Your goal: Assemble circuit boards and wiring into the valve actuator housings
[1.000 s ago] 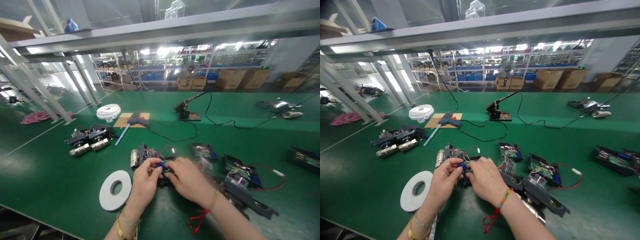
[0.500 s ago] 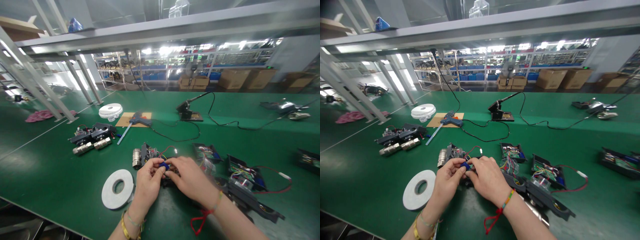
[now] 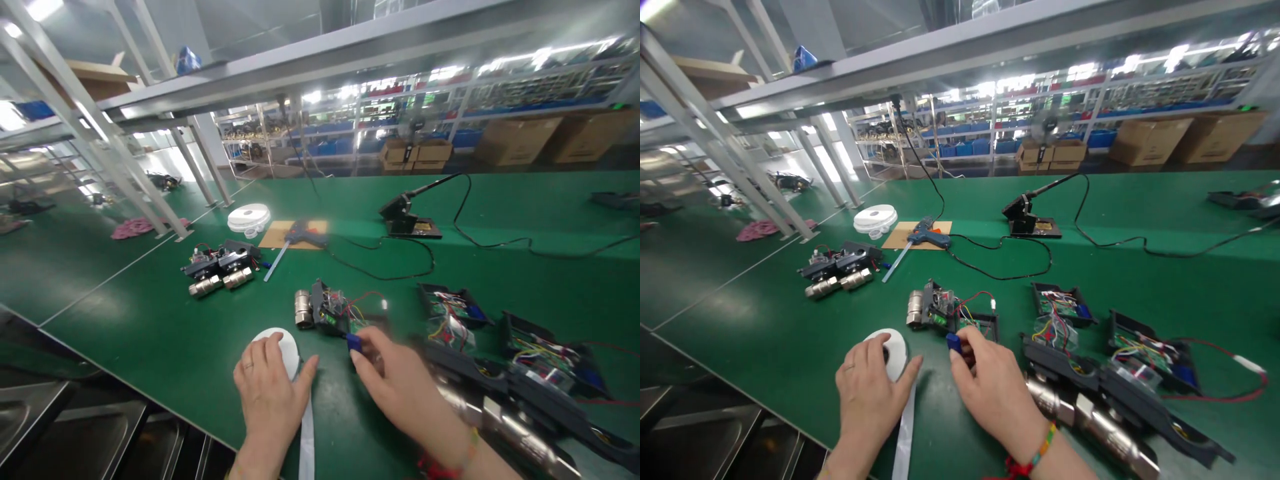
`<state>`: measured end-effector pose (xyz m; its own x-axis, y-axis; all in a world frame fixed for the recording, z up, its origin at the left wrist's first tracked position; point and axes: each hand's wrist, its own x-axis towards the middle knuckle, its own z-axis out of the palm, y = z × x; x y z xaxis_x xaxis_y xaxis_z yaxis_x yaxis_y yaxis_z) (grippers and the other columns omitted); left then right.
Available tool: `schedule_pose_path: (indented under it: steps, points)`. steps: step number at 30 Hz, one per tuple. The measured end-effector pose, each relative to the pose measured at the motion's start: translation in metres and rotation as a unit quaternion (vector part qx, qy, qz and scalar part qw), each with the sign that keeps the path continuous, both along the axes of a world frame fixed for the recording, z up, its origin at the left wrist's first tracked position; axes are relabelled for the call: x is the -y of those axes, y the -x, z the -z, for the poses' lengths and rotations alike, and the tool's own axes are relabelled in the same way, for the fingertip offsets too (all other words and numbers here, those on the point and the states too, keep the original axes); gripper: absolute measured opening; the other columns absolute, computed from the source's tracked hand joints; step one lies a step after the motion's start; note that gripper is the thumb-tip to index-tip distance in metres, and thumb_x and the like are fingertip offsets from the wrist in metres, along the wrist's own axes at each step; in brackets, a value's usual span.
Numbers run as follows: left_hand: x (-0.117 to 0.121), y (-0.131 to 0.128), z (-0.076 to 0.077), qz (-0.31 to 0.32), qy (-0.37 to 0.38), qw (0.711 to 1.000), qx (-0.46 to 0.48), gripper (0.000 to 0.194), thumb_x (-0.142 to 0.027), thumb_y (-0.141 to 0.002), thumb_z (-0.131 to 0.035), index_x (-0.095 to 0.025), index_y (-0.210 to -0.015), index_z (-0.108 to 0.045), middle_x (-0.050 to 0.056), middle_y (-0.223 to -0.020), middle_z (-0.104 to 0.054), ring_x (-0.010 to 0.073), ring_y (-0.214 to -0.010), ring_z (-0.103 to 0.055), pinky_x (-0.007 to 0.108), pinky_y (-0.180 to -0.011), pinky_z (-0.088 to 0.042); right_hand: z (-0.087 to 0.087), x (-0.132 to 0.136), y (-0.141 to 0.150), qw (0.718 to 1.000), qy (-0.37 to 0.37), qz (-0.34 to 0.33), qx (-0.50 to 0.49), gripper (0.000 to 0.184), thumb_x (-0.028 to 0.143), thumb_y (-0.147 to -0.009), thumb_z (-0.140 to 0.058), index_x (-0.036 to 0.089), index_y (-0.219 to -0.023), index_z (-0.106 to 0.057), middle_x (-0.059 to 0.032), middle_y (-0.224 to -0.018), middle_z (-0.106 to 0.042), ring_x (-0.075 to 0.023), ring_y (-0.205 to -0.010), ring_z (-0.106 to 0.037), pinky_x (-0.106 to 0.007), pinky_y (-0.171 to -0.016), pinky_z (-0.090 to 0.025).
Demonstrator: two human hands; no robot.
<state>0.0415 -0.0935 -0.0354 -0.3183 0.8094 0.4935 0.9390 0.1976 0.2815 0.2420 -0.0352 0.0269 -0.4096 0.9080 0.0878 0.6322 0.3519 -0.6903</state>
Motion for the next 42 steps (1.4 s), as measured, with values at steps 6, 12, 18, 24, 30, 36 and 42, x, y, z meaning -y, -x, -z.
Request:
schedule_pose_path:
  steps: [6, 12, 18, 24, 30, 36, 42]
  points:
    - [0.000, 0.007, 0.021, 0.025, 0.015, 0.999, -0.040, 0.052, -0.048, -0.087, -0.065, -0.007, -0.118, -0.056, 0.020, -0.107, -0.058, 0.0424, -0.114, -0.049, 0.066, -0.098, -0.041, 0.018, 0.010, -0.005, 0.983, 0.094, 0.020, -0.155, 0.026, 0.046, -0.097, -0.045, 0.023, -0.099, -0.057, -0.0034, -0.082, -0.073, -0.0208, -0.075, -0.071, -0.031, -0.067, -0.055]
    - [0.012, 0.027, 0.026, 0.115, 0.006, 0.993, 0.000, 0.033, -0.021, -0.089, -0.059, -0.015, -0.120, -0.052, 0.013, -0.109, -0.062, 0.0365, -0.123, -0.052, 0.060, -0.103, -0.047, 0.030, 0.014, -0.019, 0.986, 0.057, 0.040, -0.152, 0.030, 0.049, -0.100, -0.045, 0.023, -0.108, -0.059, -0.0033, -0.091, -0.074, -0.0205, -0.081, -0.071, -0.031, -0.070, -0.055]
    - [0.020, 0.041, 0.030, 0.145, 0.019, 0.989, 0.010, 0.033, -0.024, -0.089, -0.056, -0.015, -0.121, -0.054, 0.017, -0.123, -0.064, 0.0379, -0.128, -0.054, 0.061, -0.100, -0.053, 0.030, 0.014, -0.022, 0.990, 0.017, 0.043, -0.134, 0.032, 0.049, -0.101, -0.043, 0.023, -0.109, -0.059, -0.0046, -0.097, -0.074, -0.0227, -0.091, -0.070, -0.032, -0.071, -0.055]
    - [0.024, 0.043, 0.036, 0.150, 0.021, 0.988, 0.000, 0.034, -0.026, -0.094, -0.049, -0.012, -0.124, -0.055, 0.021, -0.128, -0.063, 0.0386, -0.132, -0.053, 0.064, -0.100, -0.053, 0.031, 0.012, -0.020, 0.981, 0.030, 0.036, -0.189, 0.026, 0.045, -0.101, -0.047, 0.024, -0.111, -0.057, -0.0023, -0.094, -0.074, -0.0191, -0.085, -0.071, -0.029, -0.072, -0.055]
    - [0.029, 0.020, -0.008, 0.179, -0.014, 0.984, 0.000, 0.038, -0.031, -0.097, -0.053, -0.019, -0.133, -0.052, 0.017, -0.135, -0.059, 0.0331, -0.133, -0.051, 0.063, -0.105, -0.049, 0.030, 0.009, -0.023, 0.979, 0.020, 0.030, -0.202, 0.019, 0.039, -0.098, -0.053, 0.026, -0.111, -0.060, -0.0005, -0.096, -0.075, -0.0192, -0.090, -0.072, -0.030, -0.077, -0.056]
    - [-0.009, -0.025, -0.054, 0.261, -0.054, 0.964, -0.007, 0.041, -0.026, -0.098, -0.053, -0.019, -0.138, -0.047, 0.013, -0.131, -0.059, 0.0281, -0.133, -0.046, 0.061, -0.117, -0.034, 0.030, 0.009, -0.023, 0.973, -0.059, 0.040, -0.217, 0.017, 0.032, -0.099, -0.054, 0.022, -0.107, -0.065, -0.0027, -0.095, -0.074, -0.0191, -0.086, -0.071, -0.029, -0.075, -0.056]
    - [-0.033, -0.038, -0.044, 0.293, -0.012, 0.955, -0.034, 0.041, -0.022, -0.097, -0.051, -0.015, -0.137, -0.047, 0.013, -0.118, -0.061, 0.0305, -0.128, -0.047, 0.063, -0.112, -0.039, 0.035, 0.009, -0.022, 0.963, -0.117, 0.050, -0.237, 0.017, 0.023, -0.098, -0.054, 0.020, -0.110, -0.065, -0.0036, -0.096, -0.075, -0.0175, -0.084, -0.072, -0.027, -0.074, -0.057]
